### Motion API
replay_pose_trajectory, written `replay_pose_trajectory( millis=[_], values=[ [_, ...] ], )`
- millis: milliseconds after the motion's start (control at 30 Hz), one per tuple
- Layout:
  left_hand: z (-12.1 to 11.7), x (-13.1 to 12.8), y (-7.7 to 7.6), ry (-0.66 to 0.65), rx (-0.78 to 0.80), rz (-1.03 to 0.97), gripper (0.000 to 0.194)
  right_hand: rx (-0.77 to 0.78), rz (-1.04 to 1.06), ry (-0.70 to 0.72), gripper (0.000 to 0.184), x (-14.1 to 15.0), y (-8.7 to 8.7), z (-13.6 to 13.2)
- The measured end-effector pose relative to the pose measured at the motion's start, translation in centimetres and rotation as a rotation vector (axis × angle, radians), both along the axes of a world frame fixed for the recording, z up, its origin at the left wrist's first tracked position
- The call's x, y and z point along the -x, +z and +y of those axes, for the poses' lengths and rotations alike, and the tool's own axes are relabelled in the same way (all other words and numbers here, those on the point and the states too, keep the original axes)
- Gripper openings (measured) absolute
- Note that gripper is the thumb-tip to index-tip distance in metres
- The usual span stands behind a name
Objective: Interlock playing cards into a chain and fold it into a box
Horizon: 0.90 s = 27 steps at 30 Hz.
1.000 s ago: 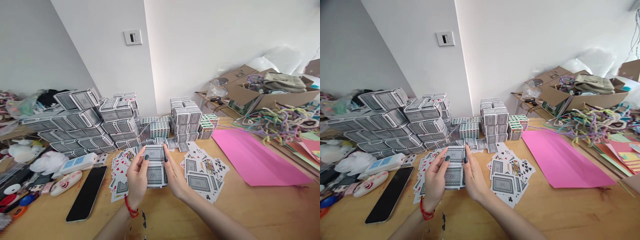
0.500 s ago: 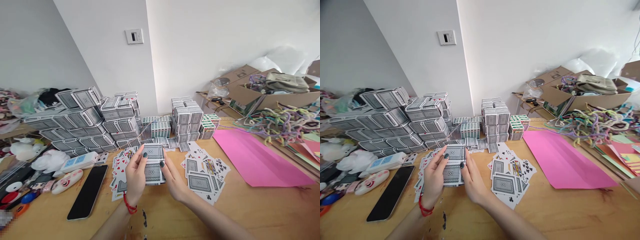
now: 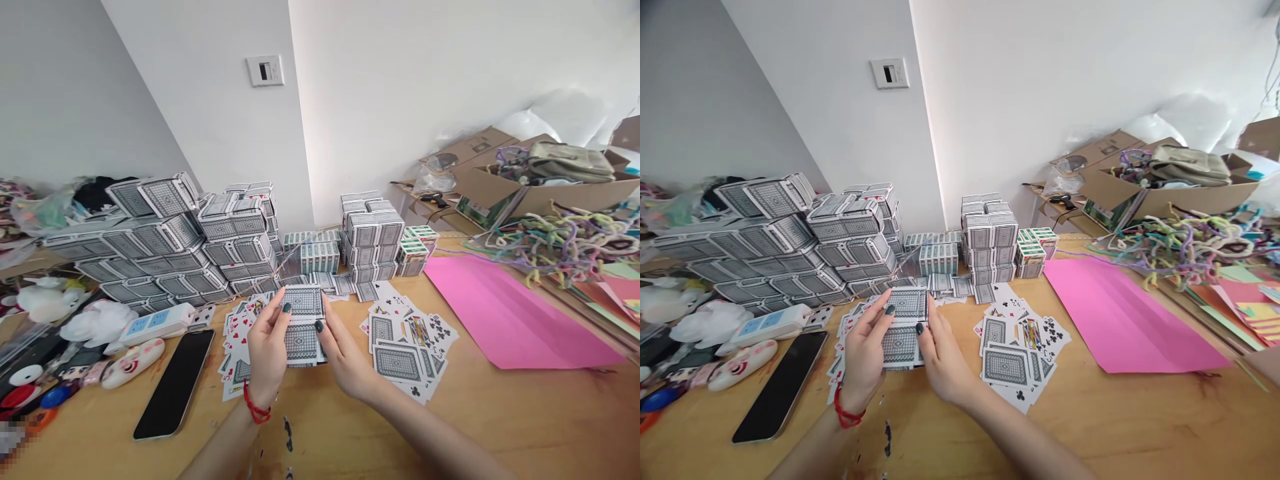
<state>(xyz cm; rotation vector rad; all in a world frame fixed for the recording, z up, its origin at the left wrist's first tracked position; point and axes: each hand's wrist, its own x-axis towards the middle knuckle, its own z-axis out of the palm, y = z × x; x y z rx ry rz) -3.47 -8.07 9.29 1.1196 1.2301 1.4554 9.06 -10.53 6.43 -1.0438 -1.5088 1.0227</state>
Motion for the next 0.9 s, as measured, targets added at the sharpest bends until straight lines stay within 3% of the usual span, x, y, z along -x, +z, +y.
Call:
replay_pose_trajectory(
  millis=[900],
  values=[
    [-0.2,-0.1,-0.9,-0.005,-0.028,0.122,0.040,0.015,-0.051,-0.104,0.051,1.0,-0.5,-0.9]
  ],
)
